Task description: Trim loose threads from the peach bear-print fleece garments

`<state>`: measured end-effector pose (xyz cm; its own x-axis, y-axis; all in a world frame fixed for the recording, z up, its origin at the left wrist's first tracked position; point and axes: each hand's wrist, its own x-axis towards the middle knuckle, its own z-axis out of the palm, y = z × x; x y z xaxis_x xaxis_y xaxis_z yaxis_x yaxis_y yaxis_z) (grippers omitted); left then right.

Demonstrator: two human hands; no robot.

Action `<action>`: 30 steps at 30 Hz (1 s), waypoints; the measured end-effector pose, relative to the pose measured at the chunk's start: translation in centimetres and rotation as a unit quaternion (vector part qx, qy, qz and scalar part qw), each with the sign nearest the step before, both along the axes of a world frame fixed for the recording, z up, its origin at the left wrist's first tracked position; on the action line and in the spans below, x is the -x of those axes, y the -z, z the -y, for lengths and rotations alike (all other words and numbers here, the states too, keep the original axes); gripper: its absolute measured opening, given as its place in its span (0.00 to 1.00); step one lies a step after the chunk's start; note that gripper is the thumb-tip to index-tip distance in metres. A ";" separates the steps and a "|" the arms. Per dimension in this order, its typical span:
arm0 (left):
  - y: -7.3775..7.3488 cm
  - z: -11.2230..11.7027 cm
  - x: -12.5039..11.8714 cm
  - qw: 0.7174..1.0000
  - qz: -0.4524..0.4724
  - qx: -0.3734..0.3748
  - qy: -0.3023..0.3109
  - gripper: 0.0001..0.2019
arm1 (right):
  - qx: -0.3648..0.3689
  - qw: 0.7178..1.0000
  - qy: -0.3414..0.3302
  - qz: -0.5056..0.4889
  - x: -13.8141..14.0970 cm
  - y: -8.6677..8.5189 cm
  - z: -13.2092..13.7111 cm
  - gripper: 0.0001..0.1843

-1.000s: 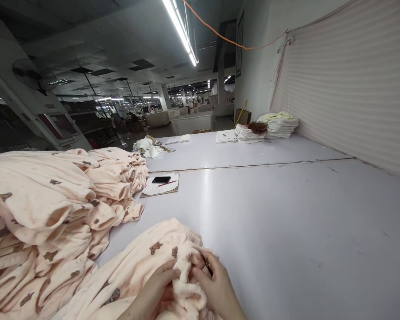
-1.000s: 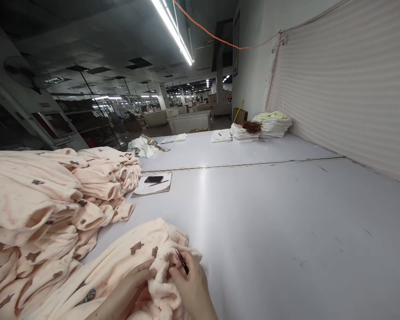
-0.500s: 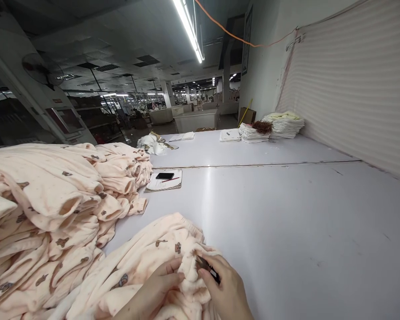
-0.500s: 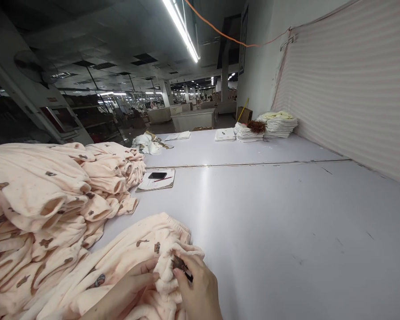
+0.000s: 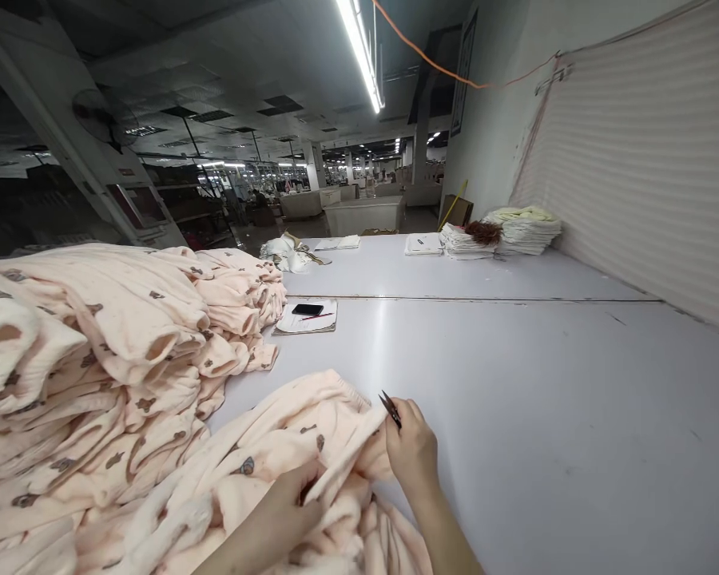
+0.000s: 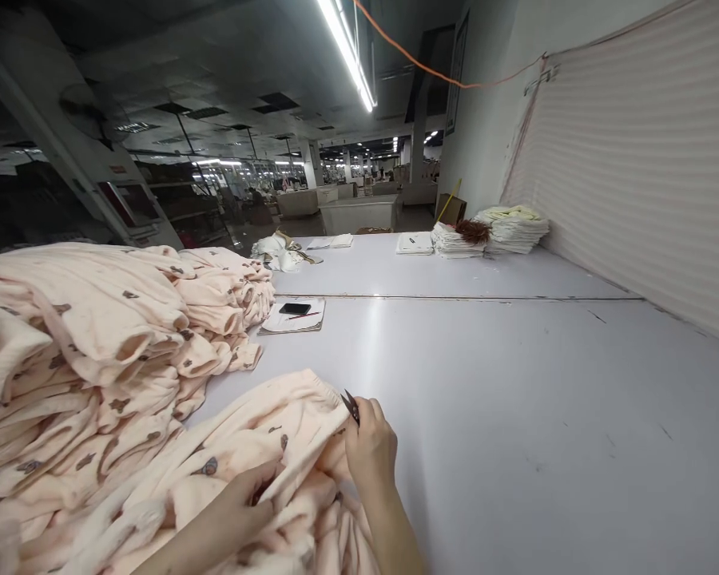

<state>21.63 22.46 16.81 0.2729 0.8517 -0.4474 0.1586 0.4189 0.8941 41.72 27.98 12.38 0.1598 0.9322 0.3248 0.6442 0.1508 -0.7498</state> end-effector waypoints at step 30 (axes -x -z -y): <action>0.2 1.3 1.3 0.975 -0.105 -0.177 -0.085 0.08 | 0.056 0.983 -0.172 0.015 2.6 -1.7 5.1 0.12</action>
